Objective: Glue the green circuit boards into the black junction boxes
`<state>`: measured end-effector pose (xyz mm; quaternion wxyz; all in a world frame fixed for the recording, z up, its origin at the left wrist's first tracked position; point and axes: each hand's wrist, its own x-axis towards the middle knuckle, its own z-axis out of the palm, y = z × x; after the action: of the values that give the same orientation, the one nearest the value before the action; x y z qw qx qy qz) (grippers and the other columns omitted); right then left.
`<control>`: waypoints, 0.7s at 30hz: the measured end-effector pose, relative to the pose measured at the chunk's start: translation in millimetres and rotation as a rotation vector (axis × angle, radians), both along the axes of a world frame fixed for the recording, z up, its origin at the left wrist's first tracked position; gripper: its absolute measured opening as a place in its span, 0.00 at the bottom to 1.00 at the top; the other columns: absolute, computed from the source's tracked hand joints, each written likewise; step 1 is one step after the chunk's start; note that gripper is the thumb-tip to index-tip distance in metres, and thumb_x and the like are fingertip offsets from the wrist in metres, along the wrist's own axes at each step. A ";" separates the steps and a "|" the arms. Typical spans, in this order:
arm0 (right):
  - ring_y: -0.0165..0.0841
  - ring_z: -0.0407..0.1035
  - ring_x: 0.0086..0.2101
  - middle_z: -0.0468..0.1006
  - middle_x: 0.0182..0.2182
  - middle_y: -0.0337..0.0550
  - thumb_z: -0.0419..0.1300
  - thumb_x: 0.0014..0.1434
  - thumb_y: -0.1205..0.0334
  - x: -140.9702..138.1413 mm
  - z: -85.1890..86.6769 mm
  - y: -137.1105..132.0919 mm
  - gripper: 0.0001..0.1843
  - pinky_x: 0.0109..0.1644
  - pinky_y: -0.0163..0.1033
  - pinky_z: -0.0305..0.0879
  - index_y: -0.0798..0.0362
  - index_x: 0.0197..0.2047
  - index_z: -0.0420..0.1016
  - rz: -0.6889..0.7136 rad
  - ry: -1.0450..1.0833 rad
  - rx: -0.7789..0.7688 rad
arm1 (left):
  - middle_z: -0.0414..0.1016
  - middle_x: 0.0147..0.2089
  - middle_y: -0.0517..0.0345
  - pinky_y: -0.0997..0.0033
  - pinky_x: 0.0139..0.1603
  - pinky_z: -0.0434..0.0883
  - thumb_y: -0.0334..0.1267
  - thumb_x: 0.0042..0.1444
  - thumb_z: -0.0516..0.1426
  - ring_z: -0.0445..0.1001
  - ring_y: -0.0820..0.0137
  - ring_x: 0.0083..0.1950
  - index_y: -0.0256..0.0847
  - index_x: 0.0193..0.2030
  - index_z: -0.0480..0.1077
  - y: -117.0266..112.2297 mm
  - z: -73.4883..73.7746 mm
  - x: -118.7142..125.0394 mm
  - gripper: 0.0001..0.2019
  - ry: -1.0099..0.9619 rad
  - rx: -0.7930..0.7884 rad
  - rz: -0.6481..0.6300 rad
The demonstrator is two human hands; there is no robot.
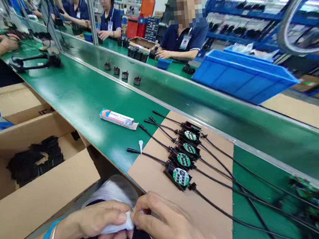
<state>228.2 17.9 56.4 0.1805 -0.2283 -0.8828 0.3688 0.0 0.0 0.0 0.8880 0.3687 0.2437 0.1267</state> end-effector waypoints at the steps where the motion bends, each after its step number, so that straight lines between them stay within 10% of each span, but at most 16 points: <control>1: 0.28 0.65 0.42 0.68 0.42 0.50 0.52 0.59 0.81 0.3 -2.7 0.8 0.21 0.45 0.32 0.66 0.57 0.54 0.66 0.006 0.028 -0.037 | 0.65 0.24 0.59 0.79 0.14 0.51 0.51 0.58 0.51 0.54 0.80 0.15 0.33 0.37 0.69 0.4 0.0 0.4 0.19 -0.014 0.014 -0.002; 11: 0.32 0.64 0.33 0.69 0.33 0.46 0.53 0.63 0.72 -2.7 -8.2 -2.4 0.12 0.35 0.36 0.64 0.56 0.50 0.65 -0.074 -0.044 0.101 | 0.63 0.27 0.61 0.80 0.24 0.56 0.51 0.62 0.50 0.58 0.79 0.24 0.36 0.32 0.63 6.7 13.0 -0.2 0.18 0.132 0.368 0.035; 21: 0.28 0.65 0.28 0.70 0.28 0.42 0.46 0.68 0.60 -21.3 -22.0 -3.4 0.13 0.32 0.34 0.58 0.55 0.36 0.67 -0.398 -0.134 -0.145 | 0.67 0.34 0.60 0.68 0.31 0.54 0.44 0.66 0.46 0.64 0.70 0.31 0.41 0.41 0.62 -6.7 6.2 6.9 0.10 0.729 1.339 0.241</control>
<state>206.9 14.5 34.4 0.1737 -0.4346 -0.8015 0.3722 6.9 -6.7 6.2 0.3191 0.8168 0.4307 0.2133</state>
